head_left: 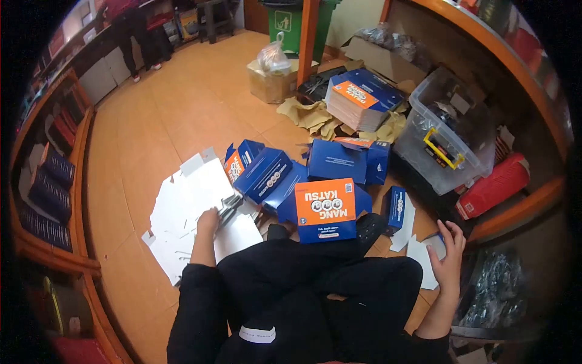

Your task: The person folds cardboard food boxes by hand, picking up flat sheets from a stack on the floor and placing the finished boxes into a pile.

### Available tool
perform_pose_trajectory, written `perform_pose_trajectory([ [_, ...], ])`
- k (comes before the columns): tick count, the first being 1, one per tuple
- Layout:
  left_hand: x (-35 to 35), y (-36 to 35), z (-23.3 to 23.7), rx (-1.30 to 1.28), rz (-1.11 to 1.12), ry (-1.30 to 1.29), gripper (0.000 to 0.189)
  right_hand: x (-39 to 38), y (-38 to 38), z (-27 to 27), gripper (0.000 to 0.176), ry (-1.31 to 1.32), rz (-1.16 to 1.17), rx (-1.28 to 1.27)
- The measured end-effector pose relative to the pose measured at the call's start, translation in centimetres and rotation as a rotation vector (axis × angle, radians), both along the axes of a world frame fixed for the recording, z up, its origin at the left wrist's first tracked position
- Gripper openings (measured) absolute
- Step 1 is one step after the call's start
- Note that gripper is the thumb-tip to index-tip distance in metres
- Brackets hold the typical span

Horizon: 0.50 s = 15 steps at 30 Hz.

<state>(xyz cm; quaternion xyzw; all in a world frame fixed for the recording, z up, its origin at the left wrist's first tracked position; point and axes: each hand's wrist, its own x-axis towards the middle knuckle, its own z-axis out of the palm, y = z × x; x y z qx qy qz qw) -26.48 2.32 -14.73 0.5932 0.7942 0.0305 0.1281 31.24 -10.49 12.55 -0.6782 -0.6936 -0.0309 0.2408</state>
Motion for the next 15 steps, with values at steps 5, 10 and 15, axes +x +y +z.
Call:
perform_pose_trajectory([
  [5, -0.5, 0.8, 0.3, 0.046, -0.074, 0.121, 0.017, -0.1, 0.0, 0.5, 0.051, 0.089, 0.069, 0.004],
  [10, -1.1, 0.7, 1.2, 0.135, -0.033, -0.011, 0.02, 0.0, 0.0, -0.1, 0.043, 0.16, 0.139, -0.015],
  [15, -3.4, 0.9, -2.7, 0.453, -0.111, 0.219, 0.023, 0.1, -0.2, 0.5, 0.038, 0.159, 0.135, -0.001],
])
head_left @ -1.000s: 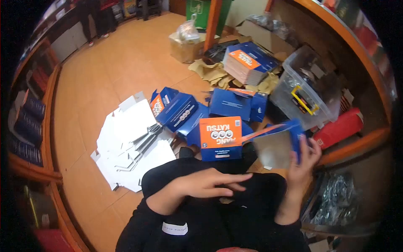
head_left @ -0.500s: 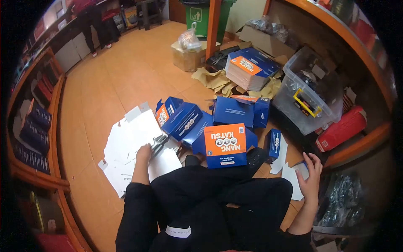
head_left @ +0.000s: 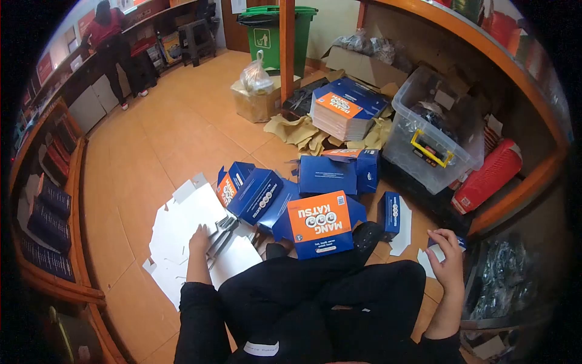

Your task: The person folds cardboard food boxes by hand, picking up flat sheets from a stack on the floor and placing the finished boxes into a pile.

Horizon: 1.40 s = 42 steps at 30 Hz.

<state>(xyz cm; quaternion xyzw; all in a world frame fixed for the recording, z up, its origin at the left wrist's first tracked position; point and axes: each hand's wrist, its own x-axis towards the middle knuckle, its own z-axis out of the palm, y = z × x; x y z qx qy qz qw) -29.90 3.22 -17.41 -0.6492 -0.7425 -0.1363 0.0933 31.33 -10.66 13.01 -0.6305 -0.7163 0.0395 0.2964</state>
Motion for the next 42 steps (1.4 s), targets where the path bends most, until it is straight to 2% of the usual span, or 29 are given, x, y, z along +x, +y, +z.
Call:
perform_pose_trajectory([
  [2, -0.7, 1.1, -0.6, -0.326, 0.079, -0.013, 0.022, -0.1, 0.1, 0.3, 0.036, 0.001, -0.006, 0.006],
  [3, -0.1, 1.0, 1.0, -0.491, 0.12, -0.019, 0.022, -0.2, 0.1, 0.3, 0.035, 0.002, -0.008, 0.006],
  [7, -0.4, 1.1, 3.7, -0.438, 0.137, -0.043, 0.016, -0.4, 0.6, -0.1, 0.031, -0.005, 0.007, 0.025],
  [11, -2.7, 0.9, 4.1, -0.354, 0.144, -0.196, 0.021, -1.0, 0.9, -0.4, 0.028, 0.033, 0.017, 0.01],
  [14, -3.3, 0.0, 6.6, -0.403, -0.003, -0.305, 0.029, -1.2, 1.0, -0.6, 0.026, 0.043, 0.035, 0.026],
  [20, -1.7, -1.3, 7.6, -0.495, -0.005, -0.676, 0.035, -0.7, 0.0, -0.2, 0.026, 0.037, 0.051, 0.066],
  [23, -0.7, -2.2, 8.1, -0.405, -0.093, -1.148, 0.039, 0.0, -0.9, -0.3, 0.025, 0.065, 0.057, 0.07],
  [24, 0.3, -2.3, 9.8, -0.492, 0.137, -1.275, 0.045, 0.1, -1.2, -0.3, 0.025, 0.078, 0.054, 0.072],
  [27, 0.4, -2.3, 10.3, -0.469, -0.172, -1.538, 0.045, -0.5, -1.9, 0.5, 0.025, 0.18, 0.097, 0.077],
  [28, 0.9, -2.1, 10.7, -0.401, -0.158, -1.555, 0.043, -1.0, -2.0, 0.9, 0.025, 0.206, 0.151, 0.105],
  [31, 1.6, -2.1, 13.4, -0.444, -0.187, -1.515, 0.039, -4.3, -2.2, 3.5, 0.025, 0.331, 0.474, 0.166],
  [32, 3.5, -2.7, 15.5, -0.397, -0.185, -1.622, 0.031, -5.3, -2.3, 4.3, 0.026, 0.291, 0.58, 0.203],
  [34, 4.2, -2.8, 16.6, -0.395, -0.15, -1.676, 0.027, -7.2, -2.2, 6.8, 0.029, 0.336, 0.879, 0.275],
  [35, 4.4, -2.8, 16.9, -0.391, -0.13, -1.702, 0.024, -7.9, -2.4, 7.6, 0.022, 0.324, 0.969, 0.295],
  [37, 4.6, -3.1, 16.9, -0.361, -0.197, -1.783, 0.023, -9.5, -2.7, 9.0, 0.02, 0.348, 1.134, 0.373],
  [39, 5.0, -3.5, 17.5, -0.352, -0.257, -1.839, 0.023, -10.4, -2.8, 10.1, 0.018, 0.4, 1.23, 0.46],
  [42, 5.6, -4.7, 19.0, -0.309, -0.216, -1.842, 0.022, -11.3, -2.8, 11.0, 0.023, 0.557, 1.267, 0.603],
])
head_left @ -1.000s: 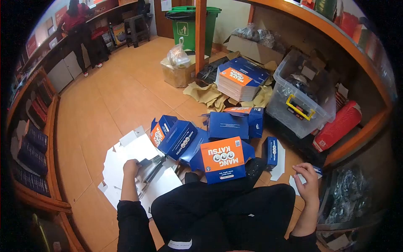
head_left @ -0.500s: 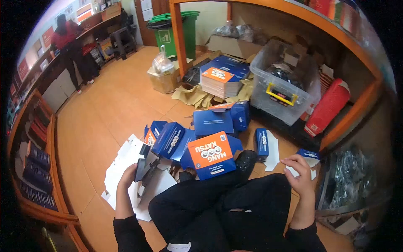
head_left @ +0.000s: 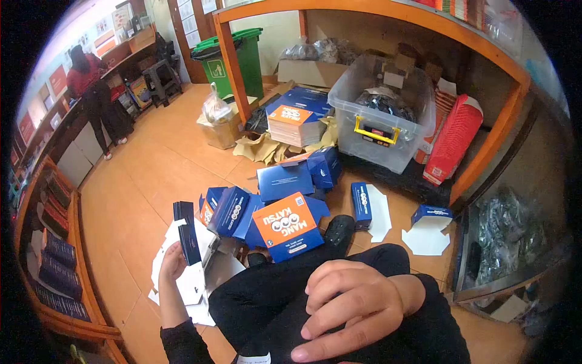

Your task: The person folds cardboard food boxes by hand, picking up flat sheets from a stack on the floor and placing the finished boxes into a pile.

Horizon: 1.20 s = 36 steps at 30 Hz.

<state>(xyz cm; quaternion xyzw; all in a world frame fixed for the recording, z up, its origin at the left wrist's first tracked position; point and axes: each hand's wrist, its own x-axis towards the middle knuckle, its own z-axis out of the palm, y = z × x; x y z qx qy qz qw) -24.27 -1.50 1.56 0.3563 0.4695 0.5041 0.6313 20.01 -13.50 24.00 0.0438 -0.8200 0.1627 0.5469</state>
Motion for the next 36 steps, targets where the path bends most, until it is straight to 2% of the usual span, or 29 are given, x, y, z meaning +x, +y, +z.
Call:
perform_pose_trajectory([
  [3, -1.0, -0.5, -0.3, 0.103, -0.121, -0.079, 0.023, -1.1, 0.1, -0.1, 0.016, 0.125, -0.023, 0.122],
  [6, -1.0, -0.4, -0.6, 0.108, -0.069, 0.061, 0.023, -1.2, 0.5, -0.2, 0.015, 0.172, -0.024, 0.198],
  [7, -1.4, -0.4, -0.9, 0.09, -0.096, 0.021, 0.023, -1.1, 0.4, -0.2, 0.015, 0.176, -0.027, 0.197],
  [9, -2.1, -0.7, -0.9, 0.053, -0.148, -0.062, 0.022, -0.8, -0.2, 0.1, 0.014, 0.155, -0.033, 0.154],
  [13, 0.3, -1.8, 0.3, 0.094, -0.128, -0.065, 0.023, 0.3, 0.1, 0.0, 0.018, 0.083, 0.007, 0.135],
  [15, 0.5, -2.1, 0.1, 0.083, -0.146, -0.049, 0.024, 0.5, -1.0, 0.0, 0.022, 0.08, 0.016, -0.006],
  [18, 1.3, -2.4, 1.3, 0.055, -0.148, -0.061, 0.021, 1.0, -1.1, -0.7, 0.017, -0.029, 0.013, -0.075],
  [21, 1.5, -2.2, 1.7, 0.063, -0.098, 0.055, 0.022, 1.0, -0.5, -2.0, 0.022, -0.023, -0.031, -0.053],
  [22, 2.0, -2.7, 2.4, 0.095, -0.111, 0.025, 0.023, 1.1, -0.4, -2.8, 0.024, -0.036, -0.059, -0.112],
  [23, 2.4, -2.8, 2.7, 0.083, -0.107, 0.075, 0.022, 1.6, -0.1, -3.8, 0.024, -0.113, -0.077, -0.189],
  [24, 4.5, -4.1, 4.9, 0.111, -0.066, 0.115, 0.02, 1.4, 0.1, -5.0, 0.028, -0.15, -0.16, -0.274],
  [25, 5.7, -4.6, 5.8, 0.146, -0.115, 0.215, 0.021, 0.9, 0.3, -6.5, 0.033, -0.188, -0.243, -0.359],
  [26, 7.1, -5.9, 8.1, 0.205, -0.191, 0.178, 0.022, 0.3, 0.6, -8.0, 0.041, -0.239, -0.273, -0.563],
  [27, 8.9, -6.5, 9.0, 0.235, -0.159, 0.239, 0.018, -0.3, 1.0, -9.5, 0.05, -0.299, -0.306, -0.765],
  [28, 10.3, -6.9, 9.1, 0.4, -0.156, 0.339, 0.015, -0.9, 1.3, -10.8, 0.069, -0.391, -0.289, -0.901],
  [29, 11.8, -7.6, 9.1, 0.407, -0.209, 0.256, 0.014, -1.7, 1.6, -12.3, 0.084, -0.446, -0.249, -0.96],
  [30, 14.3, -8.3, 10.1, 0.428, -0.289, 0.237, 0.017, -2.7, 1.2, -13.7, 0.089, -0.383, -0.186, -1.047],
  [31, 16.5, -8.5, 9.9, 0.587, -0.391, 0.417, 0.016, -3.6, 0.8, -14.9, 0.095, -0.32, -0.127, -1.137],
  [32, 18.8, -8.7, 9.3, 0.73, -0.433, 0.407, 0.015, -4.2, 1.0, -16.2, 0.096, -0.247, -0.001, -1.097],
  [33, 20.8, -9.5, 9.6, 0.612, -0.471, 0.23, 0.012, -3.9, 0.8, -17.2, 0.087, -0.356, -0.18, -0.99],
  [34, 21.9, -9.7, 9.9, 0.448, -0.506, 0.165, 0.01, -3.7, 0.8, -17.3, 0.083, -0.333, -0.119, -1.066],
  [36, 22.7, -9.2, 8.2, 0.368, -0.56, -0.083, 0.013, -3.5, 0.4, -17.2, 0.075, -0.25, -0.032, -1.164],
])
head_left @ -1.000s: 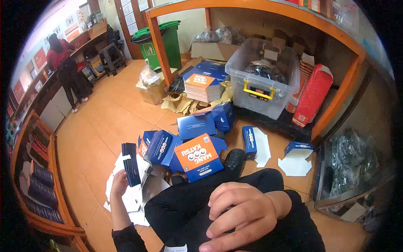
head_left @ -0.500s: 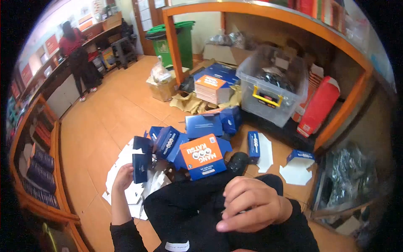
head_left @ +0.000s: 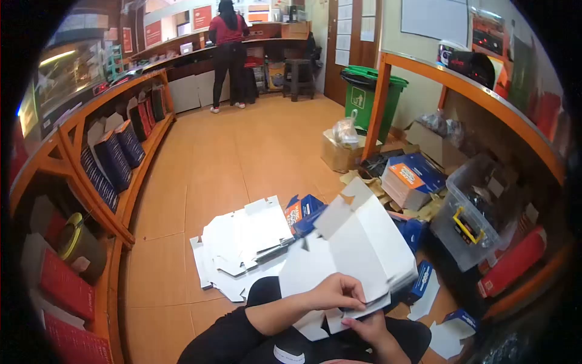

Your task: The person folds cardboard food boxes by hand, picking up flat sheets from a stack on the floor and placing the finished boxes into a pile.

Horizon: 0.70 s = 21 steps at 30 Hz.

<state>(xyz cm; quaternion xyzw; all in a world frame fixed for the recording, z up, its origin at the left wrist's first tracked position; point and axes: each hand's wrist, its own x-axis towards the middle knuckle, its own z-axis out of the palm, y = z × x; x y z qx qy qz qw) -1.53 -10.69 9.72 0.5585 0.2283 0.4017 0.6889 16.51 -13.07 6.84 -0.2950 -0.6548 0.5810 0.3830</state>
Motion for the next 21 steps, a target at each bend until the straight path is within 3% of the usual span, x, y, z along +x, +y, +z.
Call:
perform_pose_trajectory([
  [2, -0.2, 0.2, -0.3, -0.06, -0.106, -0.073, 0.019, 0.4, -0.4, 0.1, 0.072, 0.124, 0.031, -0.102],
  [5, -0.7, -0.3, 0.0, -0.02, -0.161, -0.056, 0.025, 1.4, 0.1, -0.4, 0.077, 0.019, 0.161, 0.025],
  [6, -0.6, -0.3, -0.5, 0.038, -0.146, -0.016, 0.026, 2.1, -0.2, -2.1, 0.078, 0.099, 0.099, -0.074],
  [9, -0.9, -0.8, -0.4, 0.135, -0.102, 0.036, 0.029, 1.4, -0.8, 0.9, 0.066, -0.049, 0.048, -0.328],
  [13, -1.5, -1.3, -0.6, 0.114, -0.079, 0.005, 0.028, 1.4, 1.0, -2.4, 0.053, -0.068, 0.22, -0.06],
  [14, -1.6, -1.4, -0.9, 0.103, -0.083, -0.022, 0.028, 2.3, 2.2, -4.1, 0.065, -0.204, 0.231, 0.16],
  [17, -2.0, -1.8, -0.7, 0.09, -0.049, -0.075, 0.03, 1.0, 0.7, -3.9, 0.074, 0.106, 0.131, 0.146],
  [20, -2.1, -2.1, -0.8, 0.115, -0.015, -0.115, 0.031, 0.5, -0.4, -3.5, 0.08, 0.061, 0.002, 0.045],
  [21, -2.1, -2.1, -0.9, 0.128, -0.008, -0.129, 0.031, 0.4, -0.2, -3.3, 0.077, 0.111, 0.084, 0.087],
])
